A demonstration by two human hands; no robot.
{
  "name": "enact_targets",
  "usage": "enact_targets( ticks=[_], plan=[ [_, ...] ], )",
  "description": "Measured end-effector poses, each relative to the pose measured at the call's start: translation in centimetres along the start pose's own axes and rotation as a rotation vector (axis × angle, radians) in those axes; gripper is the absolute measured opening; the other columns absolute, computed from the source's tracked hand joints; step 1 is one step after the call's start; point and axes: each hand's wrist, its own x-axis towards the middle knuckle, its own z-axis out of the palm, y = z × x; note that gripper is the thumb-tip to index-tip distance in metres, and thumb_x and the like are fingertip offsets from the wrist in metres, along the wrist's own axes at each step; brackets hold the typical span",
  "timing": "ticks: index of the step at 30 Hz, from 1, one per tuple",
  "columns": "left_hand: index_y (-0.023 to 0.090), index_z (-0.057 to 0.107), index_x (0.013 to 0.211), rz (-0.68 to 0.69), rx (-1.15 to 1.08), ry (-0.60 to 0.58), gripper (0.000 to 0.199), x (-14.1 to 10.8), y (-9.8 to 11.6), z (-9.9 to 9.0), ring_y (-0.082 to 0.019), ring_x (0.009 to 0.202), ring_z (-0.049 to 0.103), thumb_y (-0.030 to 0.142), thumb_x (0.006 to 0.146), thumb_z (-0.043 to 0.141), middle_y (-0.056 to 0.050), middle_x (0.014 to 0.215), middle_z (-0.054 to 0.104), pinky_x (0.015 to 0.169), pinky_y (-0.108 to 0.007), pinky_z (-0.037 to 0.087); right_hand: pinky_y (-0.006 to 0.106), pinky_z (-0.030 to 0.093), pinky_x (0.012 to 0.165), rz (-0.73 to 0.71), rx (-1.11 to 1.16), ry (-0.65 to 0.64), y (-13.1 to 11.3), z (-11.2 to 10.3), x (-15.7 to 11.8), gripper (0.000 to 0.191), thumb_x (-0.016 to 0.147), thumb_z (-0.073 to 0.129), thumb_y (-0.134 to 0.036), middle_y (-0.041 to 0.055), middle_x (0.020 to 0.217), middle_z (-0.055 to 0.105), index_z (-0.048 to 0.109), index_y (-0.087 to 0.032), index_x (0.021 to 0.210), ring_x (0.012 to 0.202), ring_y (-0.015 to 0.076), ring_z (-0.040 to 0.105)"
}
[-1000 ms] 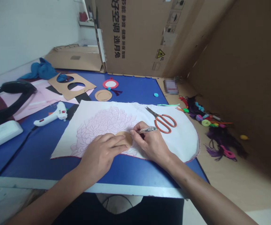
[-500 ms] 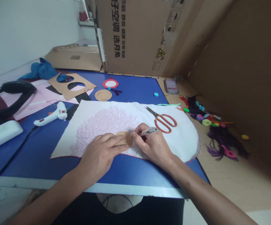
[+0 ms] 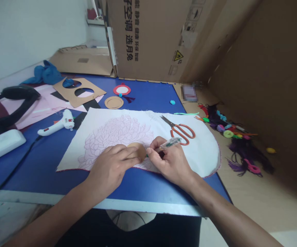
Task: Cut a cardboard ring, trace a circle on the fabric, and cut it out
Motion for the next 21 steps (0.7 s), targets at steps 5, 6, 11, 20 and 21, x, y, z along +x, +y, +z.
enact_targets(
  ticks=[5,6,11,20,21],
  plan=[
    [0.033,0.075,0.129,-0.006,0.021,-0.024,0.044,0.0,0.07,-0.09,-0.025,0.115,0.061,0.007,0.099,0.056,0.001,0.146,0.069,0.088,-0.043,0.047,0.027,0.034,0.047,0.049,0.026,-0.069,-0.52,0.24,-0.23,0.025,0.098,0.062,-0.035,-0.0034,0.057,0.054,0.062,-0.022,0.076,0.049,0.0129,0.047],
    [0.033,0.075,0.129,-0.006,0.021,-0.027,0.044,0.01,0.09,-0.09,-0.026,0.115,0.061,0.007,0.099,0.056,0.001,0.146,0.069,0.087,-0.043,0.047,0.027,0.034,0.047,0.049,0.026,-0.079,-0.57,0.3,-0.25,0.025,0.098,0.062,-0.035,-0.0033,0.057,0.054,0.062,-0.022,0.076,0.049,0.0128,0.047],
    [0.034,0.073,0.132,-0.001,0.02,-0.014,0.045,0.05,0.07,0.09,-0.025,0.115,0.06,0.008,0.1,0.055,0.001,0.147,0.068,0.088,-0.042,0.047,0.027,0.037,0.049,0.018,0.038,-0.107,-0.56,0.46,-0.29,0.025,0.098,0.061,-0.031,-0.0011,0.065,0.06,0.062,-0.021,0.075,0.053,0.0122,0.05],
    [0.033,0.073,0.132,-0.005,0.018,-0.009,0.046,-0.04,0.1,0.09,-0.026,0.115,0.06,0.006,0.099,0.056,0.002,0.148,0.068,0.088,-0.043,0.046,0.028,0.039,0.051,-0.016,0.028,-0.127,-0.64,0.51,-0.21,0.027,0.099,0.059,-0.028,0.0001,0.071,0.063,0.061,-0.021,0.073,0.055,0.0121,0.053],
    [0.033,0.073,0.132,-0.004,0.021,-0.008,0.046,-0.05,0.1,0.09,-0.025,0.115,0.06,0.006,0.099,0.056,0.002,0.148,0.068,0.088,-0.043,0.046,0.028,0.039,0.051,-0.02,0.026,-0.133,-0.67,0.5,-0.2,0.028,0.1,0.059,-0.028,0.0,0.071,0.063,0.061,-0.021,0.073,0.055,0.0121,0.053]
  ],
)
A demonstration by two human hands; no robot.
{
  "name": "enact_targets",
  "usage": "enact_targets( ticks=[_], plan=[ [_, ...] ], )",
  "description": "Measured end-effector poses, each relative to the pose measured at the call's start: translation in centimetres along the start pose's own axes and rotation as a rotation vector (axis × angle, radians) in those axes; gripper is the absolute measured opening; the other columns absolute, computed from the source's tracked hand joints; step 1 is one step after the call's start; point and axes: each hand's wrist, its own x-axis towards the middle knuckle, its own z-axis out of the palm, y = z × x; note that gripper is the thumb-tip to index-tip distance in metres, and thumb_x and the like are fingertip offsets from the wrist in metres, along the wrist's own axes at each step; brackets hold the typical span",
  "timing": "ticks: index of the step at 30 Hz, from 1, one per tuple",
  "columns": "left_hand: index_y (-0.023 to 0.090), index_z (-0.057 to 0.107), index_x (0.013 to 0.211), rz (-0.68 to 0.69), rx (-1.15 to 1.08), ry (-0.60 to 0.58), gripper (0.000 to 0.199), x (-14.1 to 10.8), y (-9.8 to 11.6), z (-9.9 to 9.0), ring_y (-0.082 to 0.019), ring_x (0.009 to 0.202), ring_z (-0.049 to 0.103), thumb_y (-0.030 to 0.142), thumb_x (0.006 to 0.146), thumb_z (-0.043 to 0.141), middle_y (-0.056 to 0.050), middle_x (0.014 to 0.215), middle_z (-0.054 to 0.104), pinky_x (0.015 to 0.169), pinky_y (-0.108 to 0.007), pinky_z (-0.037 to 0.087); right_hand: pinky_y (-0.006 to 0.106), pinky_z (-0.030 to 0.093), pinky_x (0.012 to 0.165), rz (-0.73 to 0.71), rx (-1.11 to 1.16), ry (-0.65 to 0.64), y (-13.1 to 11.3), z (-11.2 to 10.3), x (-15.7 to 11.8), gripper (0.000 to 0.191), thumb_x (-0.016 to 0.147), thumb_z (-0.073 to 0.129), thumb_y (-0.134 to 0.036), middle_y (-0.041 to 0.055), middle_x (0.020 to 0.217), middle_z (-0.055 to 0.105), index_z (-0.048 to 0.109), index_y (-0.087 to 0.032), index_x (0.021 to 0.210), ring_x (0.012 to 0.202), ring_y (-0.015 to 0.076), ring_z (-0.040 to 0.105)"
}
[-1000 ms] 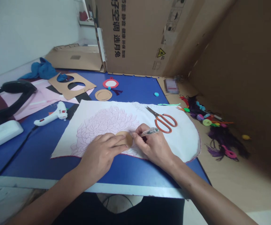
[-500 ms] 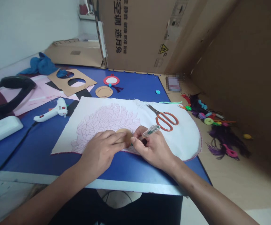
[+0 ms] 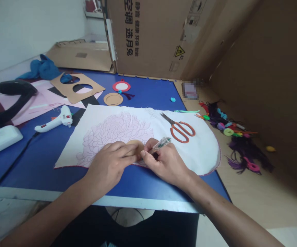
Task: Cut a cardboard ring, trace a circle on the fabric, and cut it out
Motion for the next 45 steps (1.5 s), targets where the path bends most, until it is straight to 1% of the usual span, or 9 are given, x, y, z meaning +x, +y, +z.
enact_targets(
  ticks=[10,17,24,27,29,35,41,45],
  plan=[
    [0.033,0.074,0.131,0.013,-0.002,0.022,0.043,0.02,-0.15,0.23,-0.025,0.114,0.06,0.008,0.1,0.056,0.001,0.146,0.069,0.087,-0.041,0.046,0.028,0.038,0.052,0.043,-0.006,0.005,0.08,-0.19,-0.04,0.025,0.099,0.06,-0.029,-0.0015,0.068,0.06,0.062,-0.02,0.076,0.055,0.0118,0.051],
    [0.034,0.074,0.131,0.017,-0.003,0.039,0.044,0.01,-0.19,0.42,-0.025,0.114,0.06,0.008,0.1,0.057,0.003,0.145,0.07,0.086,-0.042,0.046,0.027,0.035,0.052,0.025,-0.046,0.008,0.36,-0.31,0.09,0.024,0.1,0.06,-0.029,-0.0048,0.06,0.052,0.061,-0.021,0.078,0.054,0.0115,0.047],
    [0.033,0.075,0.13,0.018,-0.009,0.05,0.045,0.0,-0.21,0.5,-0.025,0.115,0.061,0.006,0.099,0.057,0.002,0.144,0.071,0.088,-0.042,0.047,0.027,0.033,0.049,0.034,-0.041,0.015,0.54,-0.62,0.21,0.024,0.101,0.06,-0.031,-0.0054,0.057,0.052,0.062,-0.02,0.08,0.049,0.0114,0.046],
    [0.034,0.075,0.129,0.019,-0.005,0.055,0.045,-0.04,-0.25,0.57,-0.025,0.114,0.061,0.005,0.098,0.058,0.002,0.144,0.071,0.088,-0.042,0.047,0.027,0.034,0.05,0.004,-0.04,0.051,0.64,-0.8,0.3,0.027,0.102,0.06,-0.032,-0.0037,0.06,0.055,0.062,-0.02,0.077,0.051,0.0115,0.049],
    [0.034,0.075,0.13,0.019,-0.004,0.054,0.046,-0.07,-0.26,0.6,-0.025,0.114,0.062,0.005,0.097,0.059,0.003,0.144,0.071,0.088,-0.042,0.047,0.027,0.034,0.05,-0.008,-0.034,0.066,0.65,-0.86,0.34,0.028,0.102,0.06,-0.032,-0.0038,0.06,0.054,0.062,-0.02,0.076,0.052,0.0114,0.049],
    [0.035,0.074,0.131,0.019,0.002,0.055,0.048,-0.01,-0.2,0.52,-0.025,0.113,0.062,0.005,0.097,0.059,0.003,0.143,0.071,0.087,-0.042,0.047,0.027,0.031,0.048,0.009,0.0,0.036,0.4,-0.69,0.26,0.026,0.101,0.06,-0.029,-0.0053,0.059,0.051,0.061,-0.02,0.077,0.049,0.0099,0.046],
    [0.035,0.074,0.132,0.018,0.019,0.028,0.047,0.11,-0.16,0.31,-0.024,0.115,0.061,0.007,0.098,0.059,0.002,0.143,0.071,0.088,-0.042,0.048,0.027,0.031,0.048,0.045,-0.012,0.011,0.49,-0.58,0.19,0.024,0.101,0.06,-0.031,-0.0069,0.055,0.048,0.061,-0.02,0.08,0.048,0.0104,0.044],
    [0.035,0.074,0.132,0.012,0.022,0.022,0.047,0.05,-0.13,0.28,-0.024,0.116,0.061,0.006,0.098,0.06,0.002,0.143,0.071,0.089,-0.042,0.048,0.027,0.033,0.049,0.029,-0.023,0.019,0.53,-0.59,0.33,0.027,0.102,0.06,-0.031,-0.0053,0.059,0.051,0.06,-0.02,0.077,0.05,0.0106,0.046]
  ],
)
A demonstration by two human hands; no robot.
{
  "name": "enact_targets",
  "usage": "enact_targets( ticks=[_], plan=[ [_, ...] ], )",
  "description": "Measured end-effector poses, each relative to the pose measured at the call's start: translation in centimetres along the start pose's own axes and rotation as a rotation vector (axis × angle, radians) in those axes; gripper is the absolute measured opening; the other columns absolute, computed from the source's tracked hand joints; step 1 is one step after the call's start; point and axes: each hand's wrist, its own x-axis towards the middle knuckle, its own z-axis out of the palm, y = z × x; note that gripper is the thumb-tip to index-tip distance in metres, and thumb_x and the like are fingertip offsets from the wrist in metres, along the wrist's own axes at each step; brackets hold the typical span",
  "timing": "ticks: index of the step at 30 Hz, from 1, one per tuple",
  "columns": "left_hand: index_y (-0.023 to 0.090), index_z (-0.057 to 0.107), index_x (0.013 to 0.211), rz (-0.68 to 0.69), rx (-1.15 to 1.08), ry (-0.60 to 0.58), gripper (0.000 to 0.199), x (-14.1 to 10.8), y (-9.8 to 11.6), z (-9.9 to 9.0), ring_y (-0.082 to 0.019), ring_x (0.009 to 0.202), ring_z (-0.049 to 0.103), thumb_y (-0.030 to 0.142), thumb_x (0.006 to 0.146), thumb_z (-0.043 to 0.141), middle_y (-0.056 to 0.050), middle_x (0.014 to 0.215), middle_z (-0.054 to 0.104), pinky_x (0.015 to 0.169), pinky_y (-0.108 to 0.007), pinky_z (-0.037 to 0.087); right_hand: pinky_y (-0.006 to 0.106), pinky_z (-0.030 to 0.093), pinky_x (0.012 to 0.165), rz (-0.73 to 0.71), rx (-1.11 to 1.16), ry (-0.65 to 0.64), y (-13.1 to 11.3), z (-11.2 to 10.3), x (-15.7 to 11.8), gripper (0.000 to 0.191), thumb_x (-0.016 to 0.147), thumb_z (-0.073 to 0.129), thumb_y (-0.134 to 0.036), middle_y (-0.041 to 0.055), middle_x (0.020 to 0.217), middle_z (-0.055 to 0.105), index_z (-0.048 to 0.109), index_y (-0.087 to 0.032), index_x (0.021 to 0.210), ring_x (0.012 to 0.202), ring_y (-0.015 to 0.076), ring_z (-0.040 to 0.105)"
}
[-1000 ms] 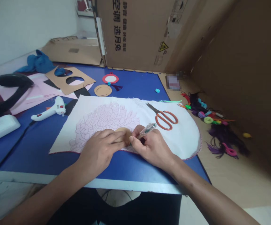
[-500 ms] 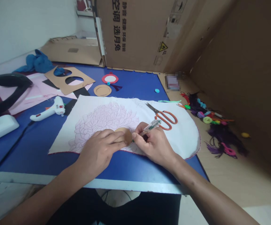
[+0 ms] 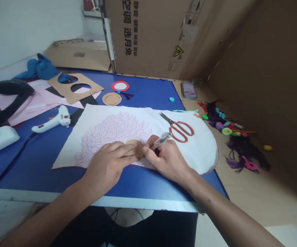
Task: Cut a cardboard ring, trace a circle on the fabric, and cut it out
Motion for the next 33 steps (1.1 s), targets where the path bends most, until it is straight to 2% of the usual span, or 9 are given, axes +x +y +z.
enact_targets(
  ticks=[10,23,33],
  plan=[
    [0.035,0.075,0.13,0.009,-0.014,0.026,0.045,0.03,-0.03,0.11,-0.023,0.111,0.061,0.007,0.1,0.058,0.005,0.14,0.072,0.086,-0.043,0.048,0.027,0.032,0.05,0.009,-0.021,0.026,0.31,-0.21,0.24,0.028,0.1,0.06,-0.032,-0.0046,0.06,0.052,0.06,-0.02,0.075,0.051,0.0107,0.046],
    [0.034,0.076,0.128,0.015,-0.022,0.031,0.047,0.0,-0.06,0.01,-0.024,0.111,0.061,0.005,0.1,0.055,0.001,0.141,0.073,0.087,-0.04,0.047,0.029,0.033,0.051,0.049,-0.082,0.069,0.51,-0.27,0.47,0.033,0.099,0.06,-0.036,-0.0005,0.064,0.059,0.061,-0.02,0.07,0.053,0.0123,0.047],
    [0.035,0.077,0.128,0.015,-0.028,0.04,0.047,-0.03,-0.11,0.09,-0.024,0.111,0.06,0.005,0.101,0.054,0.002,0.14,0.073,0.086,-0.041,0.046,0.029,0.036,0.052,0.076,-0.09,0.11,0.83,-0.28,0.56,0.028,0.096,0.062,-0.036,0.002,0.067,0.064,0.065,-0.02,0.073,0.056,0.0141,0.052]
  ],
)
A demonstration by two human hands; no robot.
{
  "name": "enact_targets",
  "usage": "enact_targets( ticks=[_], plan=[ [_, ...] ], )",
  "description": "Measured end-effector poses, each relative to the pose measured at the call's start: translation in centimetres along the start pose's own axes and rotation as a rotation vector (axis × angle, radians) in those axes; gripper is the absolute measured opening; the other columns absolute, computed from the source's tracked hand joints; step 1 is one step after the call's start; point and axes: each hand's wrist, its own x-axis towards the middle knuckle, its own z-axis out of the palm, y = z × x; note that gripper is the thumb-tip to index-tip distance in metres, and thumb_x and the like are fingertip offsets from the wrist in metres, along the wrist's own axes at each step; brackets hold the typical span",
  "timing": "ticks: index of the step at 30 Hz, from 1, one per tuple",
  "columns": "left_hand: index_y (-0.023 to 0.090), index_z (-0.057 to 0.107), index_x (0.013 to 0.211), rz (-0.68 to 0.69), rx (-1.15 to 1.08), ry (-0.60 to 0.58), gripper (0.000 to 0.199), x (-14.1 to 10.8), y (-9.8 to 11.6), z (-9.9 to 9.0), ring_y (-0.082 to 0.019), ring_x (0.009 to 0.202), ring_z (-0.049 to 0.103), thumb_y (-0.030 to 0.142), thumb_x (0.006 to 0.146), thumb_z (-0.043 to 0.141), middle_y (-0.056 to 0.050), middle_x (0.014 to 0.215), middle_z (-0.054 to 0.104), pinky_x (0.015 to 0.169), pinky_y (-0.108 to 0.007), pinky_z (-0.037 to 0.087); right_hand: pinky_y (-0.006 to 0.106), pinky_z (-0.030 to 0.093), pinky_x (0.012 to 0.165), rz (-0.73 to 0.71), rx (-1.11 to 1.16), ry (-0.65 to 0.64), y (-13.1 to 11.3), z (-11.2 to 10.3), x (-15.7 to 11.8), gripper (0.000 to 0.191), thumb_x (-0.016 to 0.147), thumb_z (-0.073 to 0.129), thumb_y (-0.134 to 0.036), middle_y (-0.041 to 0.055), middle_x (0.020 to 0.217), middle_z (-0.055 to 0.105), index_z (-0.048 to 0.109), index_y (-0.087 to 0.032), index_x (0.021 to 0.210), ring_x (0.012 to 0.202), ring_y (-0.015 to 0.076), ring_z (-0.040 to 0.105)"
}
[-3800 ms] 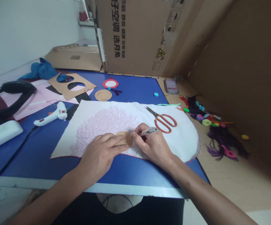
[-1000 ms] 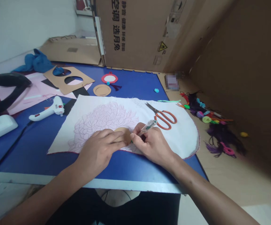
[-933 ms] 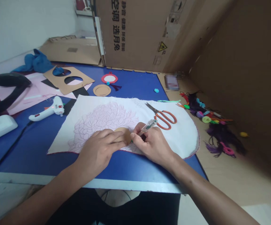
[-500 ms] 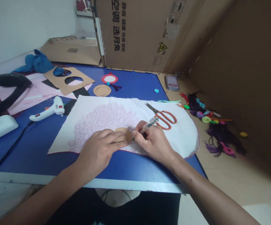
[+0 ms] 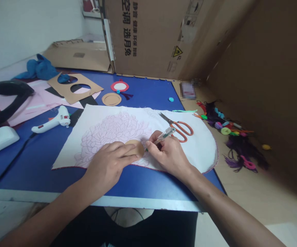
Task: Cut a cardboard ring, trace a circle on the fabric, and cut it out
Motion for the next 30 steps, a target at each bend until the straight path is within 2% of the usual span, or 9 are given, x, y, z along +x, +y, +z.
enact_targets(
  ticks=[10,21,30],
  plan=[
    [0.036,0.077,0.128,-0.01,-0.001,-0.008,0.046,-0.01,0.01,-0.13,-0.024,0.111,0.061,0.005,0.1,0.055,0.002,0.139,0.073,0.086,-0.042,0.047,0.028,0.037,0.051,-0.02,0.018,0.033,-0.06,0.06,0.11,0.026,0.096,0.063,-0.035,0.002,0.066,0.065,0.065,-0.021,0.074,0.055,0.0144,0.052],
    [0.035,0.075,0.13,-0.003,0.003,-0.017,0.048,0.02,0.08,-0.11,-0.024,0.113,0.061,0.004,0.099,0.055,0.002,0.141,0.072,0.087,-0.041,0.047,0.029,0.035,0.053,-0.058,0.017,-0.037,-0.07,0.02,-0.23,0.032,0.1,0.06,-0.034,0.0013,0.067,0.063,0.061,-0.021,0.071,0.056,0.0138,0.051],
    [0.035,0.075,0.131,-0.005,0.015,-0.014,0.048,0.01,0.05,0.0,-0.024,0.111,0.061,0.006,0.099,0.056,0.002,0.141,0.072,0.087,-0.041,0.048,0.028,0.033,0.051,-0.069,0.066,-0.089,-0.92,-0.06,-0.32,0.03,0.1,0.06,-0.035,-0.0029,0.06,0.054,0.059,-0.021,0.074,0.051,0.012,0.046]
  ],
)
